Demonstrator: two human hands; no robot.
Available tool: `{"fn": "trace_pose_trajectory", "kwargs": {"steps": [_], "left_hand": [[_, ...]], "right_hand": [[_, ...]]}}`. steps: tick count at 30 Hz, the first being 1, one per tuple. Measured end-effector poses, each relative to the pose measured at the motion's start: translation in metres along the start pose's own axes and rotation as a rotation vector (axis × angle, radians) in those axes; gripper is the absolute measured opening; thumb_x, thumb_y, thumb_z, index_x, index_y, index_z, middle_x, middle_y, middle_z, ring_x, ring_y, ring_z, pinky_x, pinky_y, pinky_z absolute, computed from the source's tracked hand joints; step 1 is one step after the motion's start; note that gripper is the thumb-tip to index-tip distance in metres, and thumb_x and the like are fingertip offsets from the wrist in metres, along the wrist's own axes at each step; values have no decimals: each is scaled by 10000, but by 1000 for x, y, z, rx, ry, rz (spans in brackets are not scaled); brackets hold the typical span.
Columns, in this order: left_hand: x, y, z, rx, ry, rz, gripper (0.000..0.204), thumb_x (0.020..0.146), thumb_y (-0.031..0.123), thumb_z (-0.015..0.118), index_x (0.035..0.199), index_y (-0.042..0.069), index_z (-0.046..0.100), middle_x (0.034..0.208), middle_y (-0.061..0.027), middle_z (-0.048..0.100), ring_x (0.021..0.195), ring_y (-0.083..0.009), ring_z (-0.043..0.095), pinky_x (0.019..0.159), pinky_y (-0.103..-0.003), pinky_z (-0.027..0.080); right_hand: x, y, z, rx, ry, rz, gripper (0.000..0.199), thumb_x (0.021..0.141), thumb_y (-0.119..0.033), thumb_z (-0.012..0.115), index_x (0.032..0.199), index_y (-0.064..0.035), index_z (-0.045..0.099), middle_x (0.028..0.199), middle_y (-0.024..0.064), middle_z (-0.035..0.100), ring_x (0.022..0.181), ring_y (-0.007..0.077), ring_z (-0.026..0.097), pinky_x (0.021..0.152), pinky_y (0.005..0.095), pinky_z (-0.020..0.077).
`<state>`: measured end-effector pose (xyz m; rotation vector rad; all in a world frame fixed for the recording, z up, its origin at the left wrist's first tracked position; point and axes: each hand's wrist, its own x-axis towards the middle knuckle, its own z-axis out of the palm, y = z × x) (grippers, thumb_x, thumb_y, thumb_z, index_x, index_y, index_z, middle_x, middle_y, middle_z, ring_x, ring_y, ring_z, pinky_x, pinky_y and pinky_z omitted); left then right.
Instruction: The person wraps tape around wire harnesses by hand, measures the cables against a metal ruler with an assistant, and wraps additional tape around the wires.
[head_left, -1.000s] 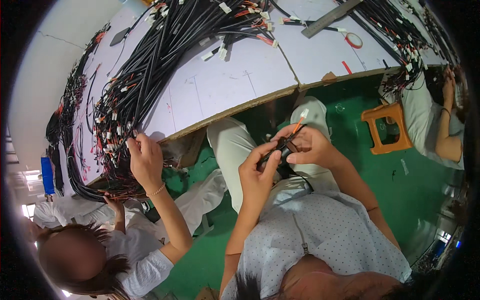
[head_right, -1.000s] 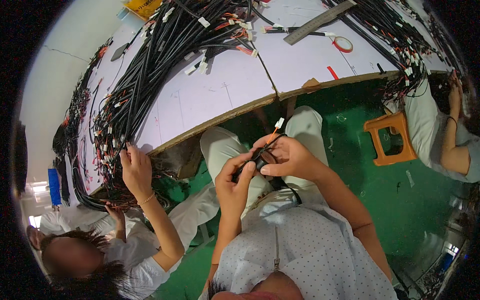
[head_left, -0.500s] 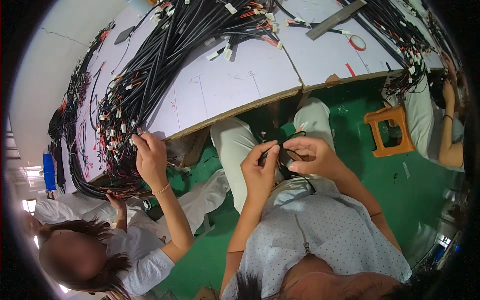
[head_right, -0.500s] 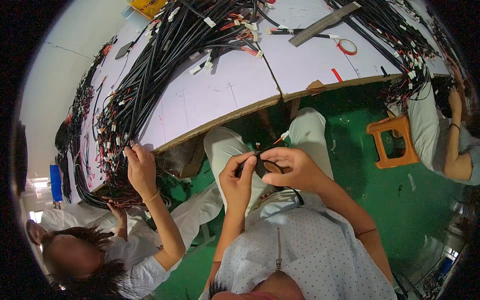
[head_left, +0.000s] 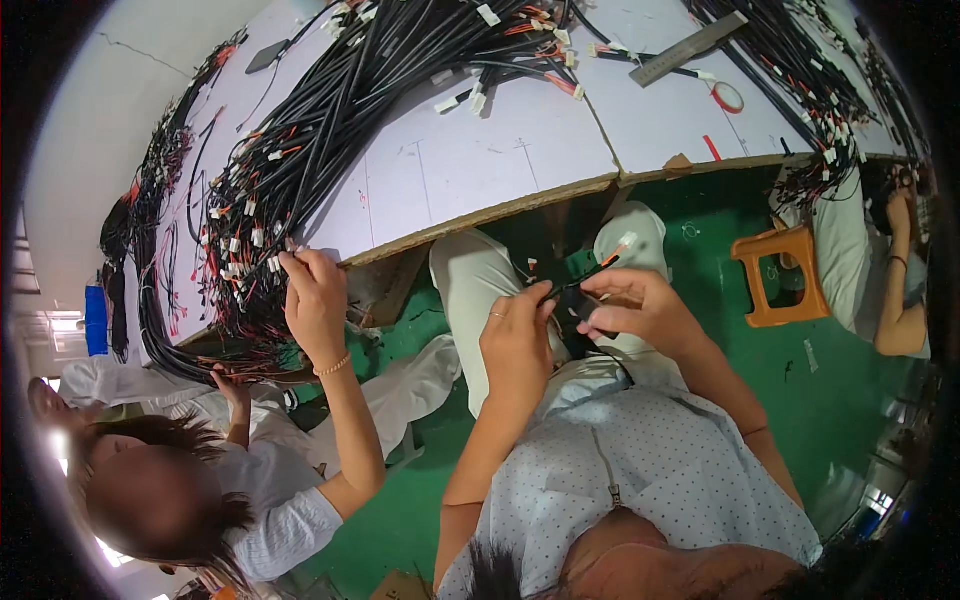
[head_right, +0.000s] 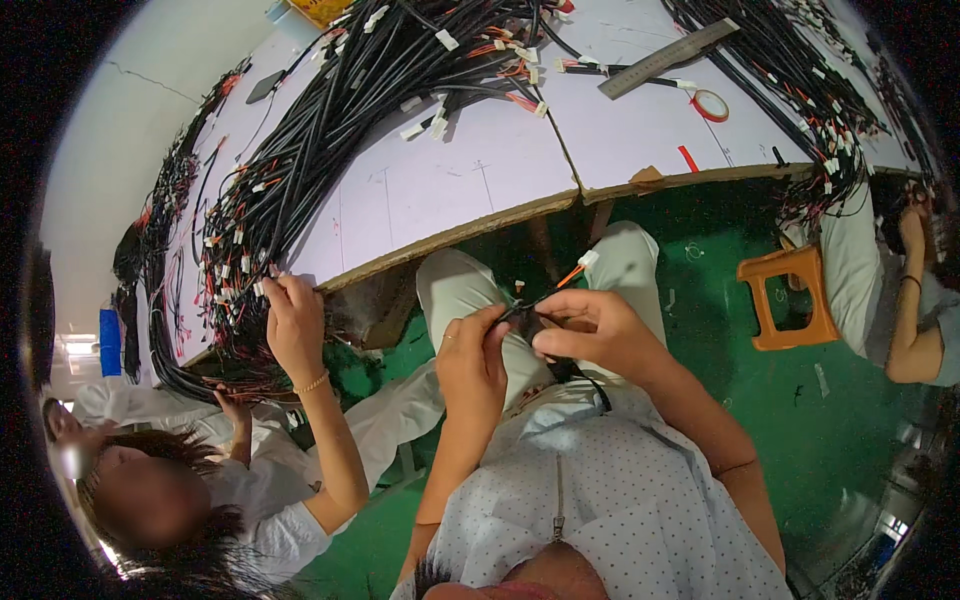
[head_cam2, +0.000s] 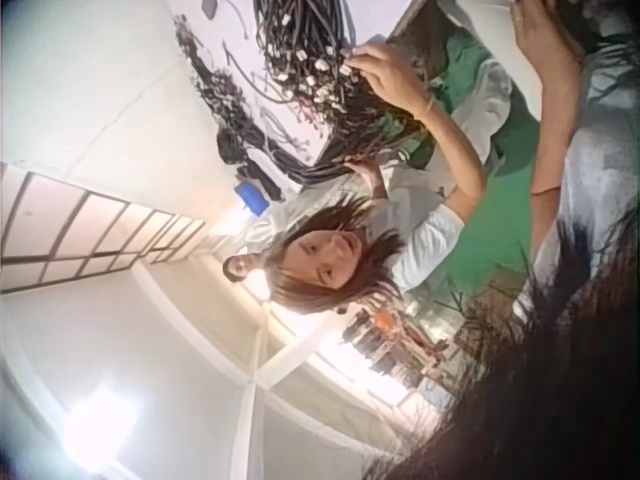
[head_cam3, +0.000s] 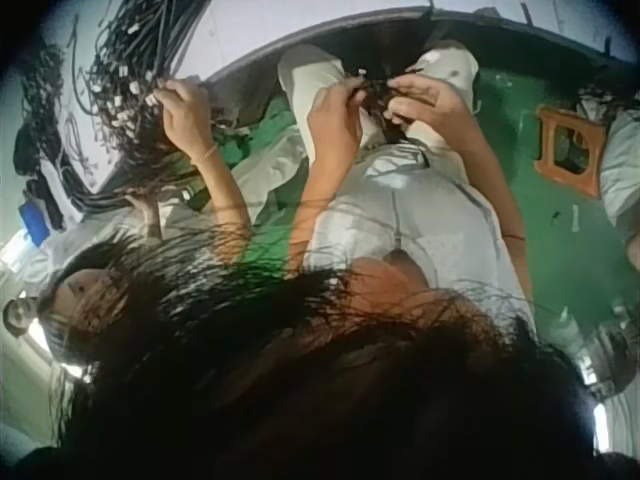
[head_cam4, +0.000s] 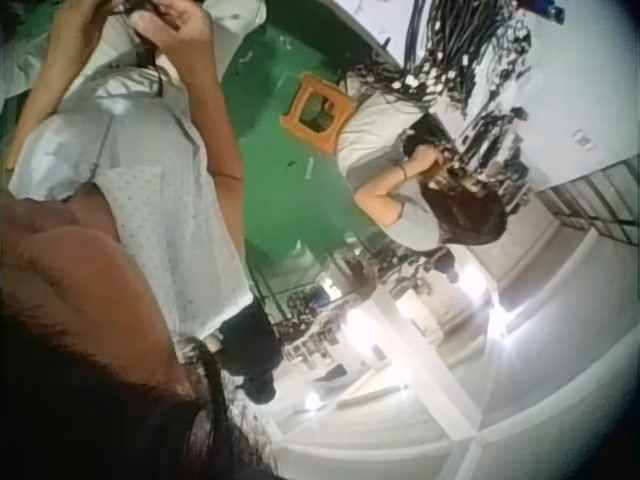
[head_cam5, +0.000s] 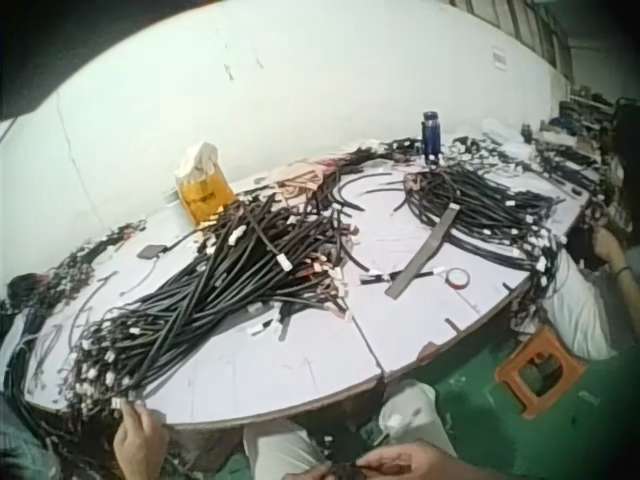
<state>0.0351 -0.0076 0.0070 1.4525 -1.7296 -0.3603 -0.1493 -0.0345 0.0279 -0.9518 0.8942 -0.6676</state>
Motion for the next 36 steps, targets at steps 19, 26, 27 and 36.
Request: {"fn": "trace_pose_trajectory", "kwargs": {"steps": [19, 26, 27, 36], "left_hand": [[-6, -1, -4, -1009, -219, -463, 143, 938, 133, 562, 1009, 10, 552, 831, -60, 656, 747, -79, 568, 681, -213, 423], [-6, 0, -10, -1071, -259, -525, 121, 914, 95, 594, 972, -2, 552, 820, -73, 651, 742, -100, 595, 705, -211, 452], [-6, -2, -11, -1066, -252, -524, 121, 914, 95, 594, 972, -2, 552, 820, -73, 651, 742, -100, 595, 705, -211, 452], [-3, 0, -5, -643, -53, -381, 264, 848, 51, 660, 1107, 5, 637, 964, -72, 670, 854, -91, 606, 737, -221, 481]], "right_hand": [[18, 39, -27, -169, -40, -82, 370, 836, -132, 653, 1166, 3, 553, 1086, 100, 607, 941, 141, 595, 888, 291, 465], [40, 13, -6, 326, -327, -212, 775, 742, -96, 674, 1409, 14, 296, 1278, 133, 491, 1196, 218, 487, 1031, 336, 357], [42, 14, -6, 327, -335, -213, 775, 742, -96, 674, 1409, 14, 296, 1278, 133, 491, 1196, 218, 487, 1031, 336, 357], [35, 19, 1, 112, -215, -155, 593, 766, 0, 686, 1302, 47, 437, 1173, 102, 563, 1083, 165, 545, 928, 301, 445]]}}
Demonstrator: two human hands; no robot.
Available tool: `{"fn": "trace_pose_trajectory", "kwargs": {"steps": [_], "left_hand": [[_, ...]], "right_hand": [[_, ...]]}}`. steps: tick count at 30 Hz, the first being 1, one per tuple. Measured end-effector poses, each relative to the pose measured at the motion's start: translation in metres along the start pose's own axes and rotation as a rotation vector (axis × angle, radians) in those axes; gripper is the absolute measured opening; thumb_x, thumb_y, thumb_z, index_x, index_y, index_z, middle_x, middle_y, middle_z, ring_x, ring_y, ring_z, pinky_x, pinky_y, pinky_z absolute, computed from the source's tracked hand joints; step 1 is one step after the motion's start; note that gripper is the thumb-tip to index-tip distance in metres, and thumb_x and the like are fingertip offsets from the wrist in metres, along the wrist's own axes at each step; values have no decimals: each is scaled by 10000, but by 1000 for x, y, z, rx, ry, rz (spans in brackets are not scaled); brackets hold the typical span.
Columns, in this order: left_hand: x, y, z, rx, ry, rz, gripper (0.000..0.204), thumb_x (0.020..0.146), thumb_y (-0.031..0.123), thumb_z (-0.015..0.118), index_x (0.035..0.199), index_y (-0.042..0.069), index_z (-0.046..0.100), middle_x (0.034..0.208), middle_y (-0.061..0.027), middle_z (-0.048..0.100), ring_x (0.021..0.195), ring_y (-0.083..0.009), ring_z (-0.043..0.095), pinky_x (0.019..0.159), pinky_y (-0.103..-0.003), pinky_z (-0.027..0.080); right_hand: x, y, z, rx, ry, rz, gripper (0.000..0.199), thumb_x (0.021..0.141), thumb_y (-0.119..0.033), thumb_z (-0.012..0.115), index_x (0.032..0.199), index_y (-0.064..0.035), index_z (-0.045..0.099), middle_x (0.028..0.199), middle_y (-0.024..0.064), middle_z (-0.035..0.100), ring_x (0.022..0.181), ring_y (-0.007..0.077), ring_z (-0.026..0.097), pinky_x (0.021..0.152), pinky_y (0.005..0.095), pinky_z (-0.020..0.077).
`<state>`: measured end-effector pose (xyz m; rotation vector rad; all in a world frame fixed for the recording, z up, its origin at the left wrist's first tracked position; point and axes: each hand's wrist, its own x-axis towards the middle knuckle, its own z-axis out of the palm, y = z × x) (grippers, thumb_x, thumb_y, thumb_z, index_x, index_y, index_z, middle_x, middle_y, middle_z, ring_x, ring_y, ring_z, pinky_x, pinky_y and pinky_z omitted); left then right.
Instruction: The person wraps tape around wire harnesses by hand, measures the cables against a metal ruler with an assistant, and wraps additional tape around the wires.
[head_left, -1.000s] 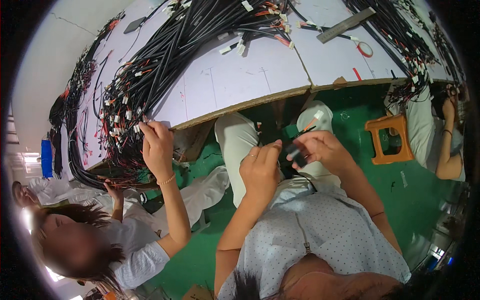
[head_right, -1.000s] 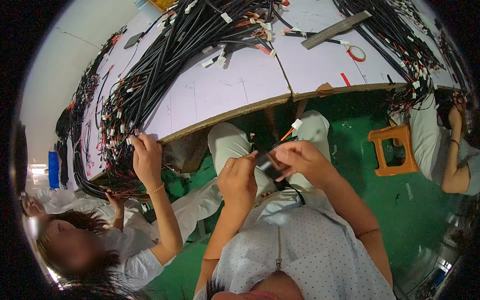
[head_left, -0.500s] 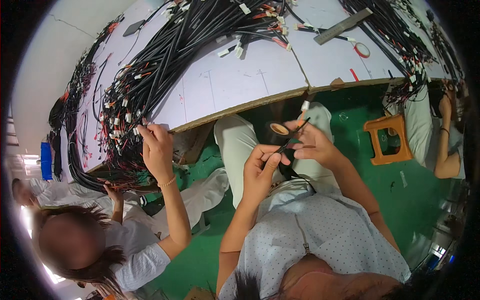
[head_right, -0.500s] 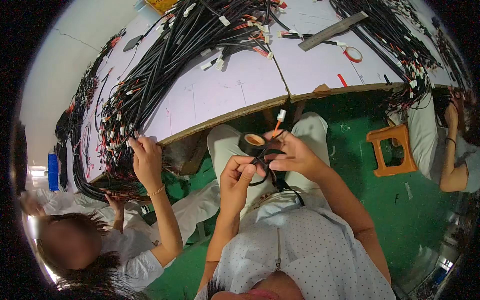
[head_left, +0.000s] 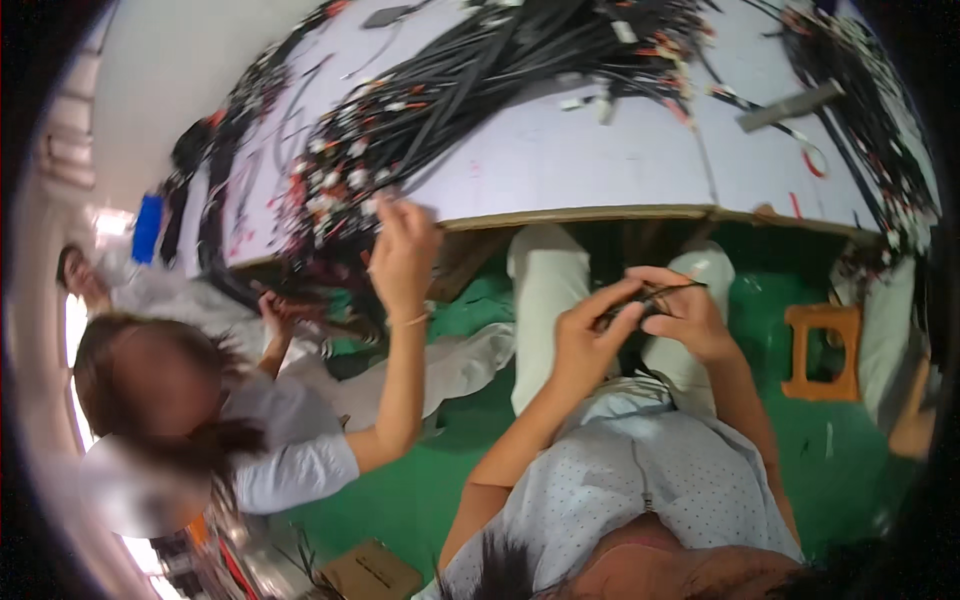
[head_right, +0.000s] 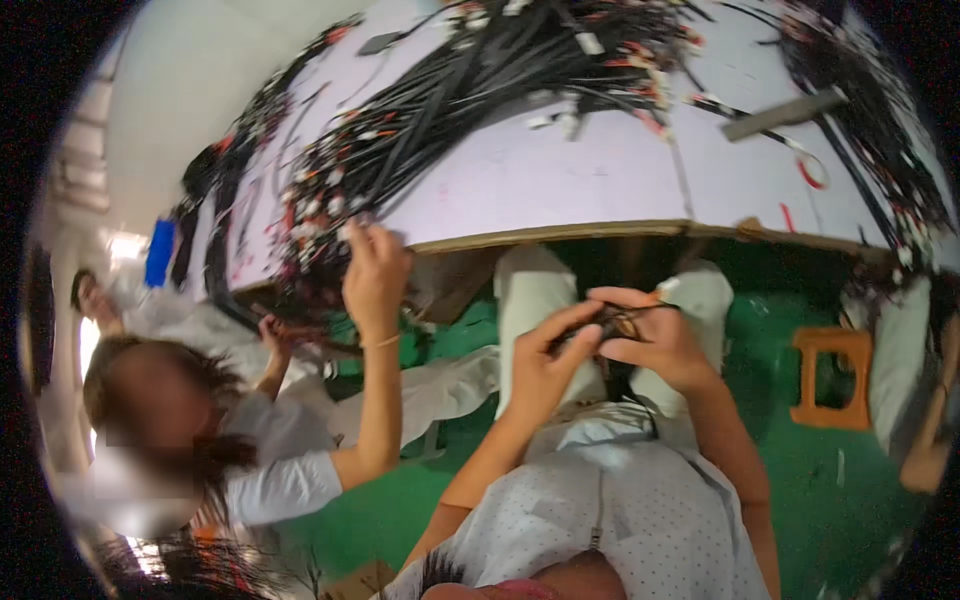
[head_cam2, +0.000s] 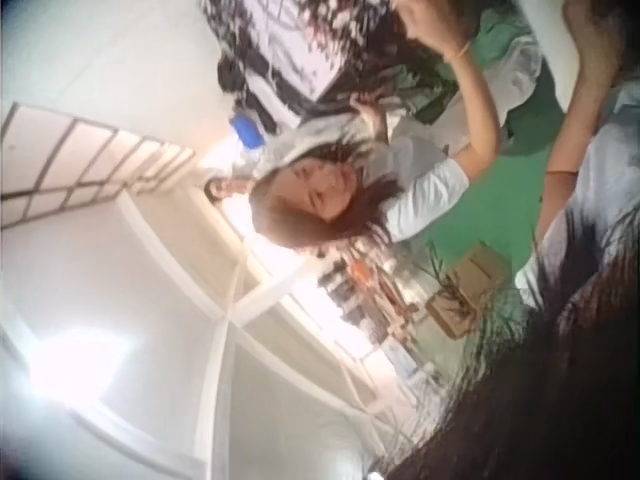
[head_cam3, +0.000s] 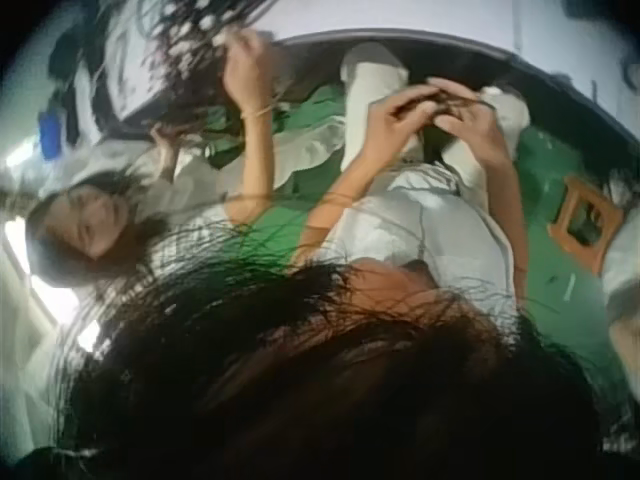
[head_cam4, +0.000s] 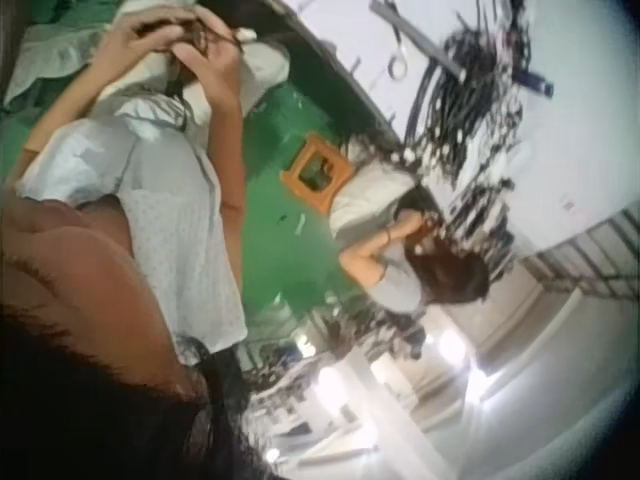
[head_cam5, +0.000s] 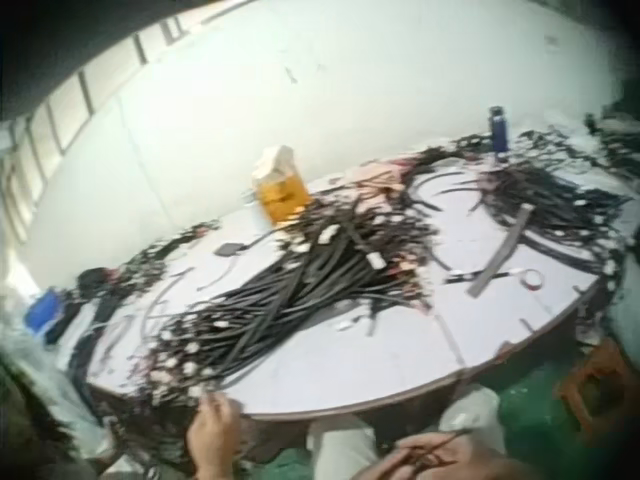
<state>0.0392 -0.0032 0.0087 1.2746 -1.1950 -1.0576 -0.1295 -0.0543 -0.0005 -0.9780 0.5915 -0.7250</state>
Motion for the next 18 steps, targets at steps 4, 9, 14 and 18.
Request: {"fn": "trace_pose_trajectory", "kwargs": {"steps": [4, 9, 14, 18], "left_hand": [[-4, -6, 1, -60, 93, -8, 168, 863, 60, 646, 1006, -24, 668, 868, -31, 666, 737, -54, 580, 642, -191, 467], [-3, -17, 5, -15, 258, 12, 144, 864, 69, 650, 962, -33, 678, 774, -7, 651, 676, -34, 541, 595, -173, 435], [7, -27, 3, 48, 209, -45, 136, 840, 111, 662, 924, 12, 697, 808, -93, 700, 682, -112, 629, 613, -239, 486], [9, -23, -6, 82, 37, -38, 210, 896, 133, 603, 1032, -10, 674, 860, -71, 676, 770, -102, 593, 683, -236, 472]], "right_hand": [[0, -1, 13, -37, 37, -8, 551, 782, 26, 668, 1286, 54, 447, 1143, 93, 573, 1012, 146, 573, 884, 289, 473], [-5, 19, 27, -55, 116, -13, 504, 763, -1, 704, 1220, 54, 497, 1140, 88, 566, 967, 138, 588, 853, 269, 484], [-12, 10, 34, -552, 233, -115, 474, 723, -39, 756, 1138, 33, 539, 966, 75, 588, 864, 131, 603, 724, 263, 513], [-10, -1, 24, -197, 249, 161, 365, 770, -98, 741, 1066, 32, 571, 888, 65, 612, 741, 111, 599, 652, 246, 495]]}}
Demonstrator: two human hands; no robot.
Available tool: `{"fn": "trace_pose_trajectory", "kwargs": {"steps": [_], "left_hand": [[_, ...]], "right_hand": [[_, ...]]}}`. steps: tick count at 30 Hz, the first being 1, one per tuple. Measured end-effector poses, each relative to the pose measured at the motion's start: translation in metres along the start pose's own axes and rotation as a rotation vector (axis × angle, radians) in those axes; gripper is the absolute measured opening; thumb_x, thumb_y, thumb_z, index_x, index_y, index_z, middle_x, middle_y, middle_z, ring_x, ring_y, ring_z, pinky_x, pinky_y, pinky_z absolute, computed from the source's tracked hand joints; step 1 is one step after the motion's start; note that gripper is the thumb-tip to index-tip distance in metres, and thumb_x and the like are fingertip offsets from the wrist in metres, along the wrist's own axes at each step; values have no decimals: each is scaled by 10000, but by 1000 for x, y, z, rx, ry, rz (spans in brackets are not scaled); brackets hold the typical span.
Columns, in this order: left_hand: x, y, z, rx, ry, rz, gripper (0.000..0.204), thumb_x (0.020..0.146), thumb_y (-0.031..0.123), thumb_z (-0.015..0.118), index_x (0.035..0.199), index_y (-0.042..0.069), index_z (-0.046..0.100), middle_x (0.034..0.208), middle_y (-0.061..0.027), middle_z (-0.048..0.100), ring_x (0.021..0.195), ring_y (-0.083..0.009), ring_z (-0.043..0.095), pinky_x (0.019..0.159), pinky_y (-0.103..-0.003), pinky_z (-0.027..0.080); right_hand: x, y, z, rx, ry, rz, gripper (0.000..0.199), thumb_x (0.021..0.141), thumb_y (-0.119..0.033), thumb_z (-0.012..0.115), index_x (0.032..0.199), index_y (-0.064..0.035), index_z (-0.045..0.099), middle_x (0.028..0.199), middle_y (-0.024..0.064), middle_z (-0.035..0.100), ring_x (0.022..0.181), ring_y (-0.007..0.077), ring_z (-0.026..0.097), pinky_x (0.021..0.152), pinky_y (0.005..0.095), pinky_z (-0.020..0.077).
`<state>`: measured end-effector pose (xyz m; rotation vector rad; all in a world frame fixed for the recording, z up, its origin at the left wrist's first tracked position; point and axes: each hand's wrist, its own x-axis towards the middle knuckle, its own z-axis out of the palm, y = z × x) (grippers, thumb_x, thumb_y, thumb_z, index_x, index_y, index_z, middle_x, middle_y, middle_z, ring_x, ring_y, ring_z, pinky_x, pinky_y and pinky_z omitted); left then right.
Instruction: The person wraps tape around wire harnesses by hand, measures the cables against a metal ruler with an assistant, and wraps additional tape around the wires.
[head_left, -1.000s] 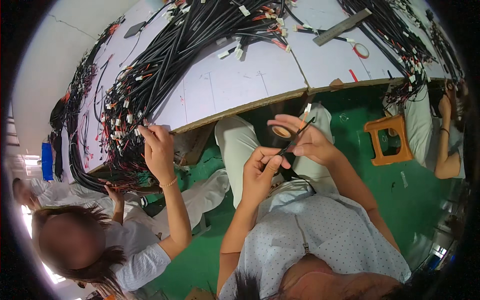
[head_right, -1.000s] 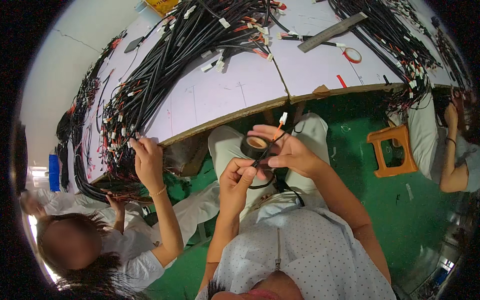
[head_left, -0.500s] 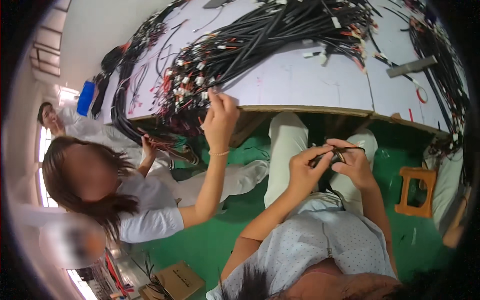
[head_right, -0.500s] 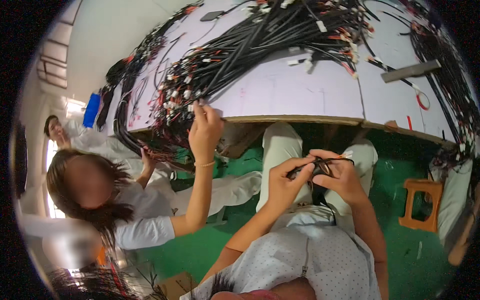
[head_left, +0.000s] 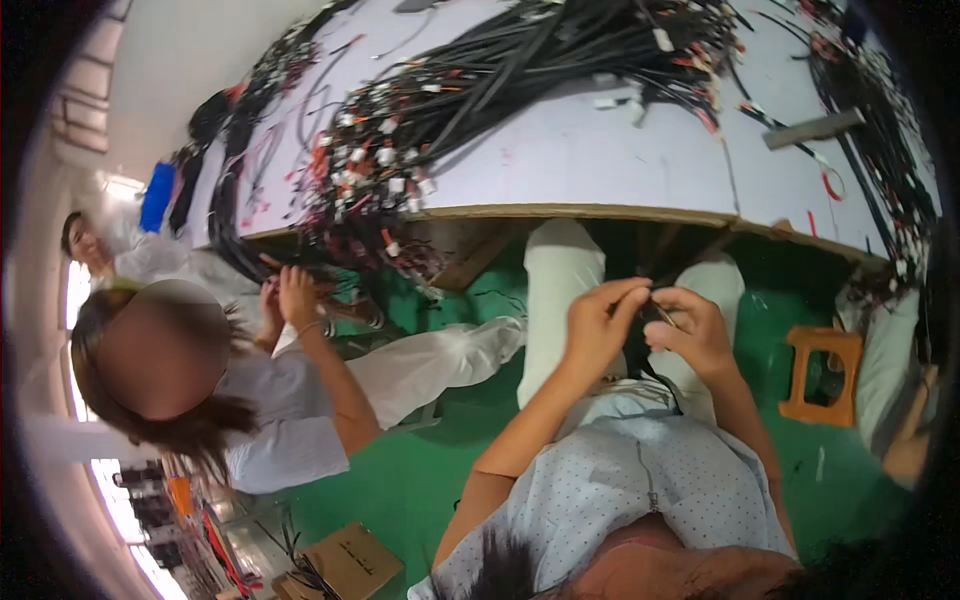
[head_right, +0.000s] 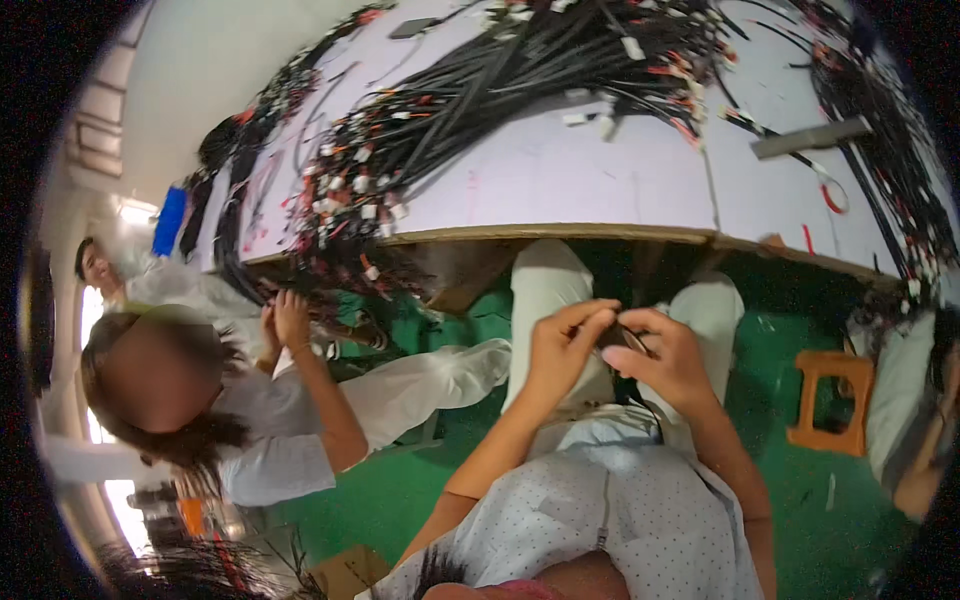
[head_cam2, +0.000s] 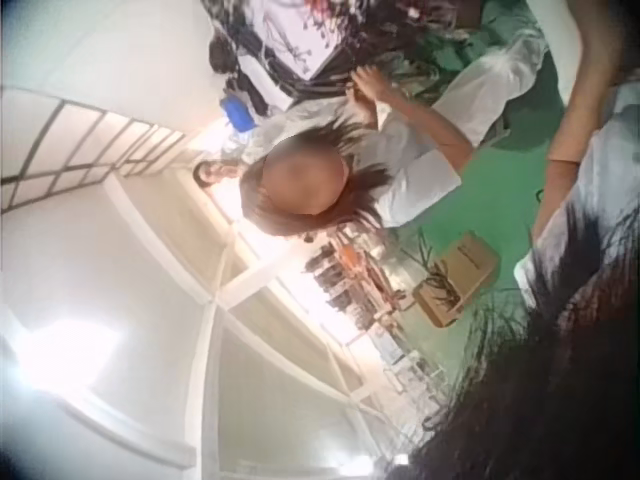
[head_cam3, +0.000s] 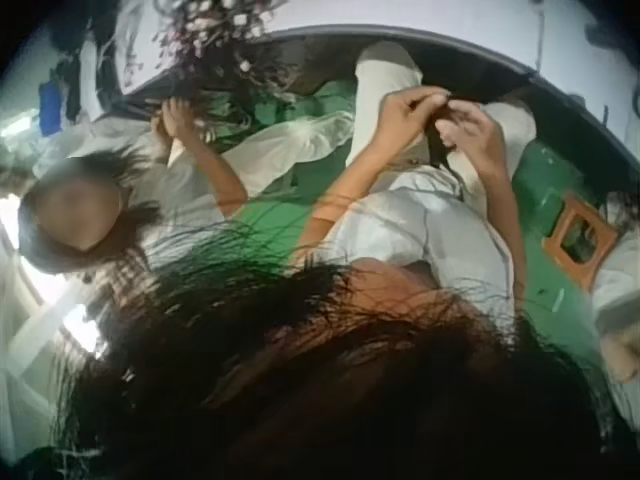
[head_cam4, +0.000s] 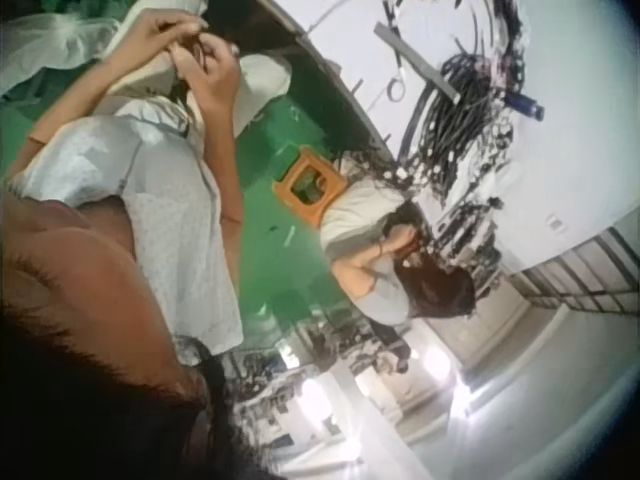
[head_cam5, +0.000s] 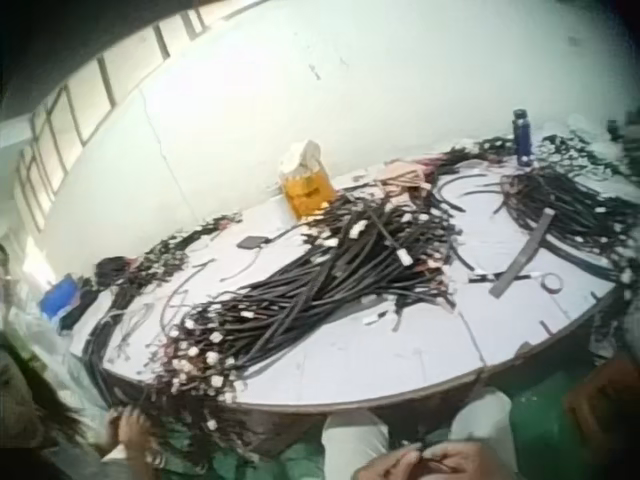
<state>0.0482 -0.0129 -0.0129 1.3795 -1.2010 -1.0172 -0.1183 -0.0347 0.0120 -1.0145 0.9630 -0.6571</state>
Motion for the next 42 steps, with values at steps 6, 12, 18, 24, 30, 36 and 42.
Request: {"fn": "trace_pose_trajectory", "kwargs": {"steps": [6, 12, 18, 24, 30, 36, 42], "left_hand": [[-8, 22, -18, 185, -150, 106, 331, 934, 86, 466, 1252, 21, 532, 898, -140, 644, 899, -293, 588, 809, -362, 448], [-8, 19, -9, 235, 9, 164, 182, 884, 19, 538, 1059, 25, 590, 779, -124, 626, 712, -313, 584, 674, -379, 476], [-10, 23, -9, 699, 106, 483, 143, 786, 10, 628, 917, 68, 623, 722, -74, 607, 628, -247, 574, 509, -365, 443], [-7, 27, -3, 711, 164, 542, 167, 726, 18, 690, 879, 77, 665, 710, -57, 629, 533, -213, 540, 459, -335, 409], [-9, 25, -6, 814, 155, 626, 224, 692, 2, 664, 903, 77, 665, 733, -37, 643, 543, -194, 547, 468, -310, 425], [-7, 31, -16, 780, 46, 569, 210, 713, -6, 655, 912, 60, 660, 790, -52, 659, 595, -207, 574, 504, -298, 449], [-14, 12, -15, -173, -109, -44, 129, 914, 70, 578, 997, -30, 573, 843, -71, 655, 792, -108, 607, 742, -235, 476]], "right_hand": [[6, -14, -1, 41, -57, 24, 403, 787, -42, 675, 1144, 62, 519, 933, 109, 609, 720, 171, 628, 642, 287, 532], [4, -29, -9, -47, -97, 32, 335, 822, -96, 628, 1109, 49, 534, 872, 90, 638, 678, 149, 619, 594, 267, 502], [5, -29, -11, 42, -101, 23, 340, 846, -187, 654, 1051, 66, 558, 780, 76, 627, 637, 130, 610, 564, 265, 510], [6, -27, -7, -73, -46, 24, 254, 867, -183, 585, 1006, 29, 575, 788, 73, 643, 621, 134, 603, 575, 256, 481], [9, -26, -17, -80, -166, 40, 400, 915, -350, 492, 991, 34, 574, 765, 84, 629, 612, 150, 606, 587, 271, 496], [8, -32, -13, 451, -258, 114, 462, 961, -394, 393, 982, 29, 579, 819, 132, 647, 627, 197, 624, 622, 309, 526], [19, 37, -42, -71, -195, -108, 212, 897, -227, 595, 923, -20, 556, 963, 109, 630, 791, 162, 616, 746, 289, 498]]}}
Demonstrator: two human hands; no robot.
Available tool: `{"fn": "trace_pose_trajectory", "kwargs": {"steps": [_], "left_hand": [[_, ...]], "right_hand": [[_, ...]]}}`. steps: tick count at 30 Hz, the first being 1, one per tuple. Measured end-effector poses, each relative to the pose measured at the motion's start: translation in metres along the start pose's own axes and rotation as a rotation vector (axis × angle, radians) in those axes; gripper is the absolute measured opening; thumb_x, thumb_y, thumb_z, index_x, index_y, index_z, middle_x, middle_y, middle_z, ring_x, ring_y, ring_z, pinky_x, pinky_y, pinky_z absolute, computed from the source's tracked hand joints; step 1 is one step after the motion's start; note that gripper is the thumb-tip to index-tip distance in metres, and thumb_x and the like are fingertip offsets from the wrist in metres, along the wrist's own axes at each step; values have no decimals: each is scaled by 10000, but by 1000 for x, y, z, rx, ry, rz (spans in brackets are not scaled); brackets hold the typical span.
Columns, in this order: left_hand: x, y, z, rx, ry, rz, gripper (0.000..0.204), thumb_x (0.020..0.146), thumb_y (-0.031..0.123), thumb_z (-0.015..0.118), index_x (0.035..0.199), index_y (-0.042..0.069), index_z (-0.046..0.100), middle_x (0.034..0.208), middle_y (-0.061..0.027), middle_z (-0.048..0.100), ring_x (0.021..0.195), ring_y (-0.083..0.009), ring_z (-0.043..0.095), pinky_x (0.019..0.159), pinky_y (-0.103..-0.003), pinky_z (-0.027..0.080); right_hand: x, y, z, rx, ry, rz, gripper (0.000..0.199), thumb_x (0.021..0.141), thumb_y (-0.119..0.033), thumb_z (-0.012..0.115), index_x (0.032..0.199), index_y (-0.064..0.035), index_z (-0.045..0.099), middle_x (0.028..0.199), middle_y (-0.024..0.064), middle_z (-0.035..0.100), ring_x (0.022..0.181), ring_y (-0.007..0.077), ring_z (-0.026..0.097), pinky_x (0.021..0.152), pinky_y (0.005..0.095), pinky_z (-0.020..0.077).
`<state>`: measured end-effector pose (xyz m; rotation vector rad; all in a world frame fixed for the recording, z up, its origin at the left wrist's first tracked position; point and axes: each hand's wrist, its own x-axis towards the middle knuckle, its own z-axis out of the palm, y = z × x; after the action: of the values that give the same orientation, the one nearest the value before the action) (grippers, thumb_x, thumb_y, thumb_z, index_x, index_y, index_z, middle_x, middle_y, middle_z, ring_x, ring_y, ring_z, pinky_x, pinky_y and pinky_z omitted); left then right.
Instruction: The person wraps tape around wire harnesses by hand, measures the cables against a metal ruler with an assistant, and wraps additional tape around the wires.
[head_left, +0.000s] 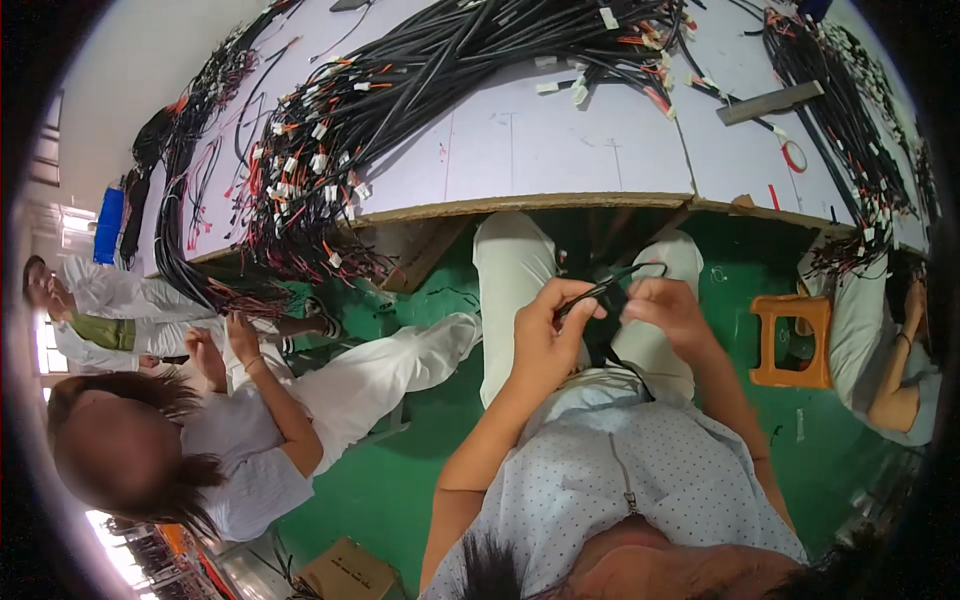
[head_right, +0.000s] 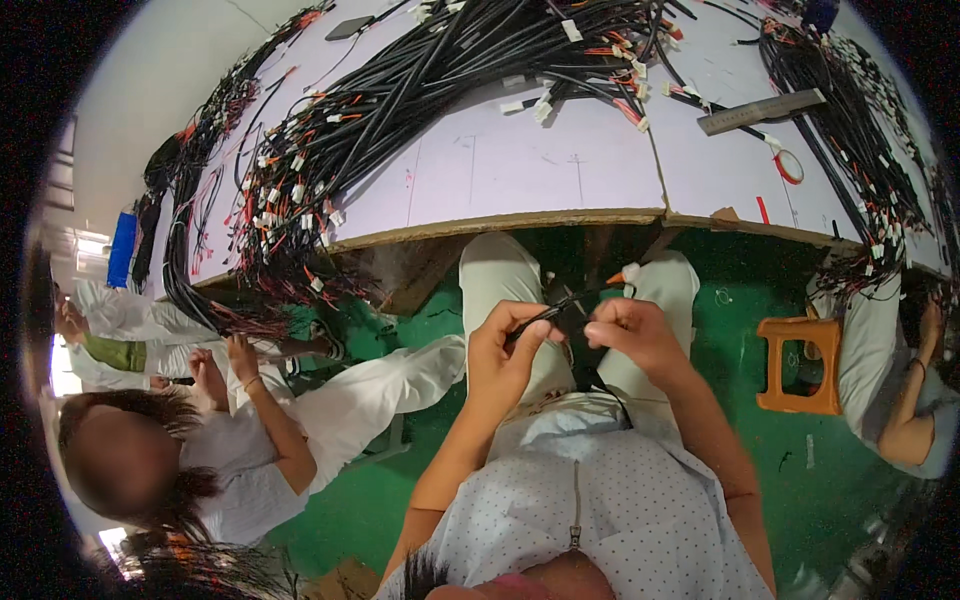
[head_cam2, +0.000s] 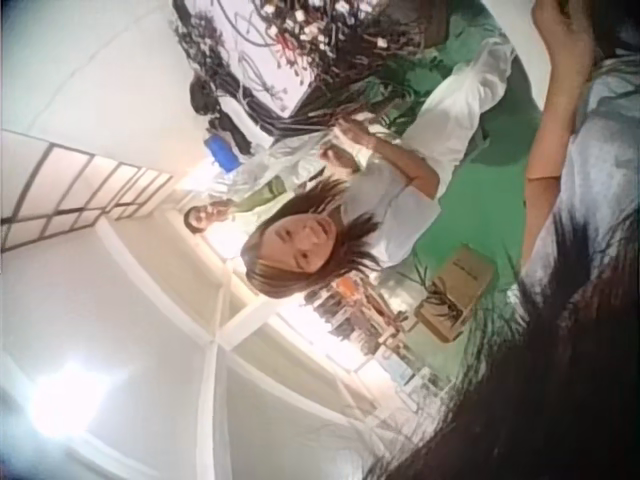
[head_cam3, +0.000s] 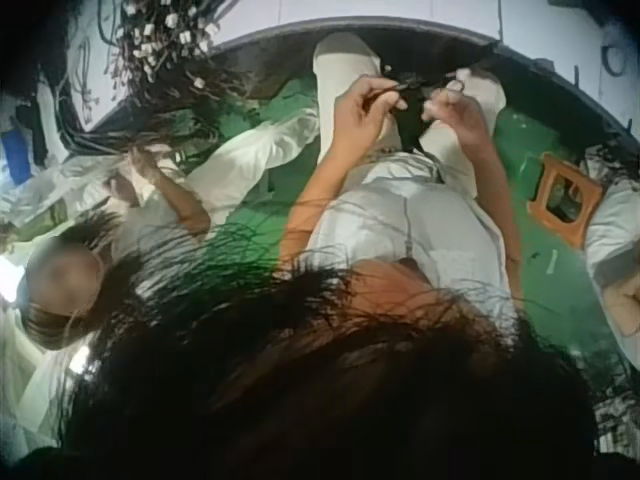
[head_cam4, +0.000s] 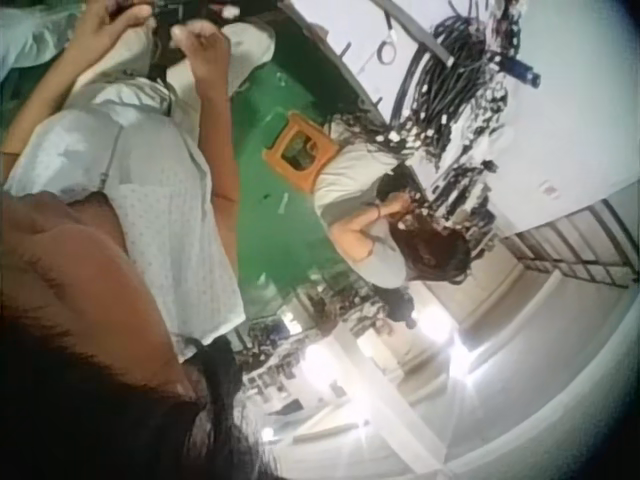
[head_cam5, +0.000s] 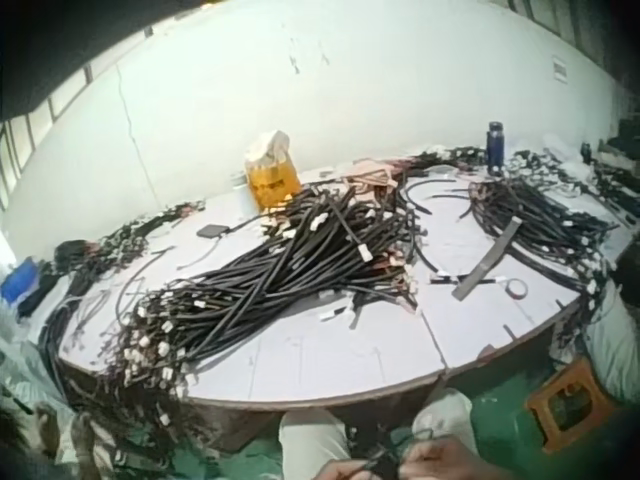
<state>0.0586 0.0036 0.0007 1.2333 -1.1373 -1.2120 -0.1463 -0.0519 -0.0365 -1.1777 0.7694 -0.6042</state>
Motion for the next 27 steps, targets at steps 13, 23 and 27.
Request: {"fn": "trace_pose_trajectory", "kwargs": {"steps": [13, 23, 27], "left_hand": [[0, 3, 4, -256, -9, -68, 143, 914, 103, 599, 996, -11, 573, 825, -49, 650, 761, -86, 596, 696, -203, 453], [-7, 7, 21, 61, 236, 164, 111, 868, 44, 649, 928, -40, 607, 814, -54, 661, 717, -71, 597, 623, -205, 478], [-3, -2, 15, 327, 294, 293, 120, 789, 13, 706, 890, -13, 647, 704, -86, 642, 594, -130, 615, 524, -231, 462]], "right_hand": [[23, -30, 28, 311, -115, -140, 637, 756, -143, 708, 1305, 8, 424, 1205, 127, 537, 1094, 179, 542, 939, 311, 425], [3, -26, 42, 362, 74, -41, 439, 790, -41, 656, 1200, 6, 507, 1051, 89, 614, 904, 170, 623, 810, 305, 525], [-4, -34, 39, 305, 73, 21, 381, 796, -35, 656, 1152, 17, 530, 976, 100, 637, 834, 183, 645, 751, 307, 538]]}}
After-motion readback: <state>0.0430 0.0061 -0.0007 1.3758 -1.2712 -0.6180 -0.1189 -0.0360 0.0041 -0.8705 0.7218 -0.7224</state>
